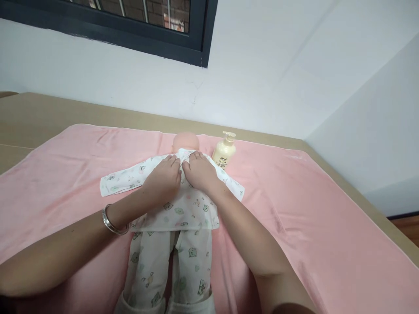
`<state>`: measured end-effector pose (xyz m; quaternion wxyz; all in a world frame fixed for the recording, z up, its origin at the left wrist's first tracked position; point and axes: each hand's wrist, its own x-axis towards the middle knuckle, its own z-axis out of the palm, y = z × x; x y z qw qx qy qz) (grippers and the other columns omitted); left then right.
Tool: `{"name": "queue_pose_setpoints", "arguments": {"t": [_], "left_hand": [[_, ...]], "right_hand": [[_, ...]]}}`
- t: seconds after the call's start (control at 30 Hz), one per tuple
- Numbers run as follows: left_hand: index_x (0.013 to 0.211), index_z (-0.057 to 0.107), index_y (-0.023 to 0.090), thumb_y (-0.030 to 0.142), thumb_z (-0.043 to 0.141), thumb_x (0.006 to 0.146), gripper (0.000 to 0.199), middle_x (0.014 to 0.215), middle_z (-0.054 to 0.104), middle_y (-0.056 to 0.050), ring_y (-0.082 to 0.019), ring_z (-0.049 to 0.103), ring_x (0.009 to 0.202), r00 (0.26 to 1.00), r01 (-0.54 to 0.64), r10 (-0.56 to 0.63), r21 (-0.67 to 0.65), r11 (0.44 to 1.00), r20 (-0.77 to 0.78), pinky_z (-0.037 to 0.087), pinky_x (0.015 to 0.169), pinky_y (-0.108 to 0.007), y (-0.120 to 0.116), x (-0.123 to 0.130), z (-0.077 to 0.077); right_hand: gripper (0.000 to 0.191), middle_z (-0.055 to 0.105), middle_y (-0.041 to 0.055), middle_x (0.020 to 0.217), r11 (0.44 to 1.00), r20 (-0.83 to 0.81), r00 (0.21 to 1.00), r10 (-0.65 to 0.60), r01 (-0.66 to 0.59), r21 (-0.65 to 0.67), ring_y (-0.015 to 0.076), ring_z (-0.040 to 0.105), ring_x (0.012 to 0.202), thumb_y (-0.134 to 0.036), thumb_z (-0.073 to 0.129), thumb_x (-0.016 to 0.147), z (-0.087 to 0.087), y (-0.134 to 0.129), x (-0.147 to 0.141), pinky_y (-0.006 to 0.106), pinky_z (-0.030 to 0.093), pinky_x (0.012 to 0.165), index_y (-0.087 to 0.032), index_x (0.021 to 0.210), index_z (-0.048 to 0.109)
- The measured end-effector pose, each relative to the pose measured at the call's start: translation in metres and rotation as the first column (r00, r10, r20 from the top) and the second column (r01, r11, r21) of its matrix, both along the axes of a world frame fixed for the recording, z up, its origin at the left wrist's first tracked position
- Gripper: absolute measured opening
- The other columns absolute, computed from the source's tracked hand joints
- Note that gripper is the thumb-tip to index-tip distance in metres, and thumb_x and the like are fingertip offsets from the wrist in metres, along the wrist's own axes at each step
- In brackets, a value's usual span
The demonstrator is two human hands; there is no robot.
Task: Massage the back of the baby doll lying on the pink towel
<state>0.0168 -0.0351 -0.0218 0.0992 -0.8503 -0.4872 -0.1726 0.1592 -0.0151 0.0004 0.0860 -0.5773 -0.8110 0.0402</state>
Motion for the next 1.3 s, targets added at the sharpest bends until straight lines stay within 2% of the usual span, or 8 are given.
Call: {"name": "queue_pose_setpoints", "arguments": {"t": [0.13,0.3,0.43,0.57,0.83,1.0,1.2,1.3], "left_hand": [[0.107,0.066,0.007,0.016,0.030,0.097,0.038,0.117,0.067,-0.018,-0.029,0.060,0.117,0.998,0.023,-0.017,-0.116,0.993,0.053,0.044,0.110,-0.045,0.014,-0.008,0.004],[0.107,0.064,0.008,0.025,0.030,0.099,0.039,0.117,0.067,-0.018,-0.028,0.061,0.115,0.983,-0.078,0.119,-0.268,0.960,0.140,0.048,0.103,-0.043,0.029,-0.013,0.009],[0.107,0.063,0.006,0.025,0.030,0.098,0.039,0.115,0.067,-0.019,-0.028,0.061,0.112,0.982,-0.083,0.121,-0.249,0.965,0.144,0.047,0.102,-0.043,0.029,-0.010,0.006],[0.114,0.062,0.004,0.026,0.031,0.099,0.040,0.122,0.065,-0.020,-0.029,0.056,0.122,0.982,-0.107,0.136,-0.204,0.973,0.133,0.042,0.109,-0.044,0.029,-0.009,0.000],[0.125,0.055,0.003,0.021,0.029,0.099,0.041,0.122,0.061,-0.021,-0.031,0.056,0.115,0.990,-0.027,0.052,-0.188,0.982,0.130,0.045,0.103,-0.048,0.018,-0.007,0.001],[0.120,0.057,0.006,0.018,0.030,0.096,0.038,0.121,0.061,-0.020,-0.030,0.056,0.114,0.988,0.011,0.018,-0.187,0.982,0.151,0.045,0.103,-0.047,0.018,-0.008,0.002],[0.112,0.061,0.015,0.034,0.033,0.097,0.036,0.119,0.064,-0.013,-0.026,0.058,0.113,0.957,-0.008,0.109,-0.353,0.936,0.267,0.047,0.099,-0.040,0.041,-0.020,0.005],[0.111,0.061,0.014,0.035,0.033,0.099,0.037,0.116,0.064,-0.014,-0.027,0.059,0.110,0.955,-0.034,0.139,-0.370,0.929,0.262,0.048,0.097,-0.041,0.039,-0.019,0.007]], "right_hand": [[0.053,0.049,0.0254,0.148,0.997,-0.028,0.997,-0.078,0.078,-0.010,0.0305,0.043,0.141,-0.028,0.026,0.103,0.006,-0.017,-0.009,0.042,0.031,0.119,0.003,0.138,0.049],[0.050,0.051,0.0260,0.145,0.998,-0.016,0.999,-0.048,0.049,0.026,0.0337,0.042,0.143,-0.028,0.030,0.102,0.009,-0.035,-0.016,0.043,0.034,0.117,0.002,0.133,0.054],[0.048,0.053,0.0233,0.145,0.999,-0.067,0.996,-0.051,0.051,-0.009,0.0314,0.045,0.140,-0.029,0.030,0.101,0.005,-0.023,-0.010,0.043,0.037,0.116,-0.001,0.131,0.056],[0.052,0.047,0.0205,0.151,0.997,-0.146,0.987,-0.069,0.065,-0.028,0.0304,0.040,0.144,-0.033,0.029,0.100,0.000,-0.008,-0.004,0.043,0.031,0.120,-0.003,0.137,0.051],[0.052,0.048,0.0199,0.150,0.998,-0.181,0.982,-0.057,0.053,-0.030,0.0302,0.042,0.142,-0.034,0.031,0.098,-0.003,-0.003,-0.001,0.044,0.034,0.117,-0.005,0.136,0.052],[0.048,0.054,0.0215,0.144,0.999,-0.099,0.994,-0.051,0.052,0.009,0.0291,0.047,0.138,-0.027,0.029,0.100,0.002,-0.007,-0.004,0.040,0.033,0.116,-0.003,0.132,0.053],[0.046,0.061,0.0249,0.132,0.998,0.051,0.999,-0.015,0.012,0.057,0.0322,0.053,0.131,-0.026,0.029,0.101,0.013,-0.031,-0.013,0.039,0.039,0.111,0.001,0.125,0.057],[0.043,0.066,0.0226,0.123,0.996,0.071,0.997,0.007,-0.014,0.087,0.0306,0.057,0.124,-0.024,0.028,0.101,0.013,-0.032,-0.011,0.037,0.041,0.109,-0.002,0.119,0.061]]}}
